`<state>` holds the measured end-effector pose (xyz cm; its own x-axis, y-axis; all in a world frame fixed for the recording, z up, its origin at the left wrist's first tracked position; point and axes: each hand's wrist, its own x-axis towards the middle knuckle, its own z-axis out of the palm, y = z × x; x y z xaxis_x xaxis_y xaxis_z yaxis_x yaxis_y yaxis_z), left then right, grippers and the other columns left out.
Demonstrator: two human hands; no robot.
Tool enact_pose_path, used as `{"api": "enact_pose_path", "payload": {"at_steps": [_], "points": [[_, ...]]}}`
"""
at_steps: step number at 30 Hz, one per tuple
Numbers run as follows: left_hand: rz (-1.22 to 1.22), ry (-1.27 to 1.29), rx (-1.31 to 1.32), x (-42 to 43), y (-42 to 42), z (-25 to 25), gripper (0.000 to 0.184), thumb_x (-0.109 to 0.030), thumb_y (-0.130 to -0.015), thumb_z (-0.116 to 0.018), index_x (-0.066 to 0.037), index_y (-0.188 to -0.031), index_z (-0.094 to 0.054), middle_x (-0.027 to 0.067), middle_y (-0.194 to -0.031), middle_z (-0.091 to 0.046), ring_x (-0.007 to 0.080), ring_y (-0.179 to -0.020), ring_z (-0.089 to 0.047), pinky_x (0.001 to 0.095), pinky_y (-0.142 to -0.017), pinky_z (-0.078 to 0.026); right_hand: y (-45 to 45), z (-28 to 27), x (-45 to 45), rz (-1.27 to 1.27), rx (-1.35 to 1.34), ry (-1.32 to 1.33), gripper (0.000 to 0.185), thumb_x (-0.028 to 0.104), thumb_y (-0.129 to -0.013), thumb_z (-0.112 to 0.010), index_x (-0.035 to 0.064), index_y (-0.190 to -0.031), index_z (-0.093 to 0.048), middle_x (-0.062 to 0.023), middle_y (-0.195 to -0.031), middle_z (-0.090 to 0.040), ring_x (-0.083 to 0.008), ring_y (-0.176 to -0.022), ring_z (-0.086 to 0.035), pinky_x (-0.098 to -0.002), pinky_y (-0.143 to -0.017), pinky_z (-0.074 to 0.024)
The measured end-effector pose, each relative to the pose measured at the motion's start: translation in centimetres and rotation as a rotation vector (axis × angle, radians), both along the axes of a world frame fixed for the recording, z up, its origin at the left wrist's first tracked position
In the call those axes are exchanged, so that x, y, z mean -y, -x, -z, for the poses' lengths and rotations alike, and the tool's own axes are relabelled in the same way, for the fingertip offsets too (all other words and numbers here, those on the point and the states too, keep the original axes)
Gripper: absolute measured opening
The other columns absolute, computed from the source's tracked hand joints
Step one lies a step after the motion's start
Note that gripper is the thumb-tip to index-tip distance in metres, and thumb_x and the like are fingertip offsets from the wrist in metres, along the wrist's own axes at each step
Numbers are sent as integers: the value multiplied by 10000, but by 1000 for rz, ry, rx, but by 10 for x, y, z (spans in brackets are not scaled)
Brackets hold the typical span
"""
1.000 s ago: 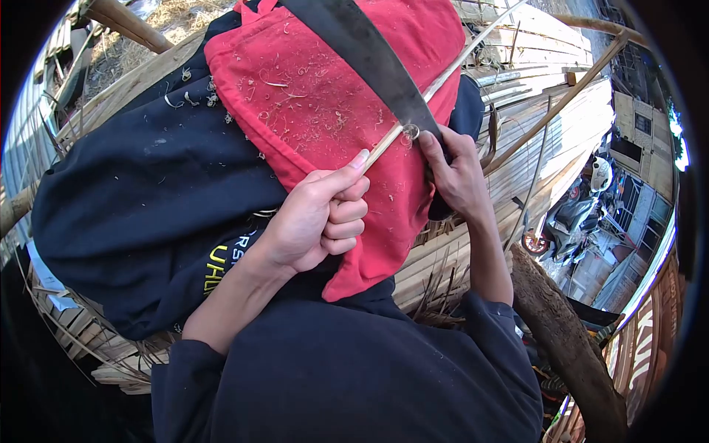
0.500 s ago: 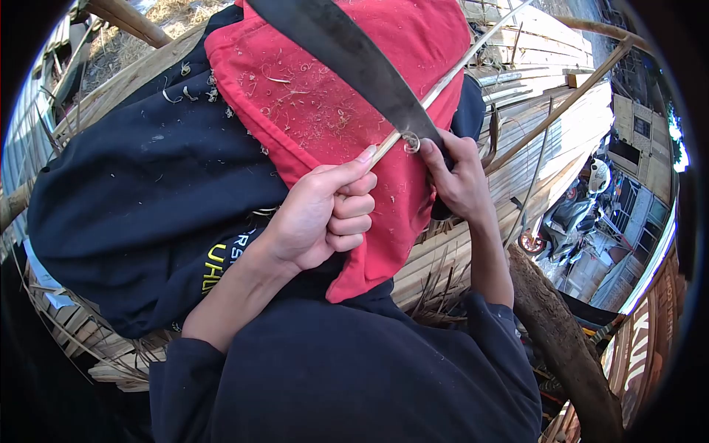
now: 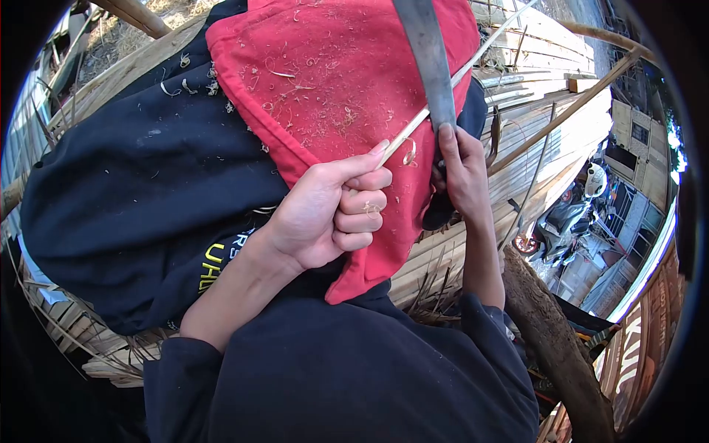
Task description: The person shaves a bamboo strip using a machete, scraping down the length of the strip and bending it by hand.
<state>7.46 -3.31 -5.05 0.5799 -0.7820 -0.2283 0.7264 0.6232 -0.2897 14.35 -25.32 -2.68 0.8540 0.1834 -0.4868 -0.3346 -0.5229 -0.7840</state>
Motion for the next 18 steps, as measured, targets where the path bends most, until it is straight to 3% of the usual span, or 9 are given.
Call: {"api": "enact_pose_path", "payload": {"at_steps": [2, 3, 5, 8, 9, 10, 12, 15, 18], "points": [[7, -19, -19, -2, -1, 2, 437, -412, -1085, -383, -217, -700, -318, -123, -564, -180, 18, -430, -114, 214, -375, -100, -1, -2, 2, -381, 289, 115, 416, 331, -1044, -556, -7, -806, -594, 32, -544, -446, -52, -499, -389, -271, -467, -317], [9, -15, -15, -4, -1, 5, 429, -410, -1086, -382, -210, -710, -332, -119, -571, -189, 18, -434, -122, 214, -376, -104, -4, -7, 0, -420, 274, 146, 411, 300, -1035, -576, -24, -784, -598, 22, -525, -443, -53, -515, -393, -283, -477, -323], [26, 1, -10, -8, -1, 11, 416, -405, -1088, -379, -195, -731, -360, -112, -584, -205, 19, -443, -138, 215, -380, -112, -2, -3, -3, -237, 164, 111, 408, 304, -1040, -567, -23, -798, -599, 29, -542, -445, -46, -526, -401, -276, -481, -327], [102, -489, 199, -8, 1, -15, 397, -393, -1094, -370, -150, -783, -415, -95, -616, -237, 26, -466, -182, 217, -394, -143, -2, 1, 0, -38, 43, 15, 406, 321, -1053, -541, -19, -840, -604, 52, -594, -457, -33, -548, -420, -253, -485, -335], [105, -677, 261, -6, 7, -20, 381, -370, -1098, -373, -100, -847, -468, -91, -648, -276, 31, -492, -223, 221, -423, -208, 0, 3, 1, -9, 34, -8, 407, 327, -1055, -536, -18, -849, -606, 56, -606, -460, -31, -551, -422, -248, -486, -336], [97, -945, 382, -2, 13, -25, 366, -319, -1099, -376, -53, -876, -491, -30, -622, -373, 87, -463, -311, 286, -451, -292, 2, 4, 1, 23, 23, -32, 409, 333, -1057, -531, -17, -858, -608, 60, -618, -462, -28, -555, -424, -243, -486, -337], [38, -1360, 770, -1, 23, -23, 307, -239, -1085, -418, -7, -904, -505, 93, -600, -467, 221, -452, -433, 373, -498, -353, 6, 2, -5, 44, 54, 2, 414, 342, -1055, -532, -19, -869, -613, 59, -627, -464, -29, -554, -420, -239, -492, -339], [102, -1538, 871, 2, 20, -34, 250, -169, -1058, -465, 17, -896, -508, 196, -609, -494, 355, -520, -525, 438, -531, -374, 10, 2, -9, 94, 81, 37, 406, 345, -1051, -541, -24, -905, -633, 53, -622, -471, -36, -555, -420, -249, -495, -341], [-14, -1824, 999, 10, 21, -25, 189, -119, -1024, -525, 13, -890, -522, 204, -578, -484, 392, -541, -538, 451, -523, -378, 11, 5, -7, 54, 157, 98, 405, 351, -1045, -552, -31, -966, -658, 47, -612, -475, -44, -557, -421, -260, -496, -341]]}}
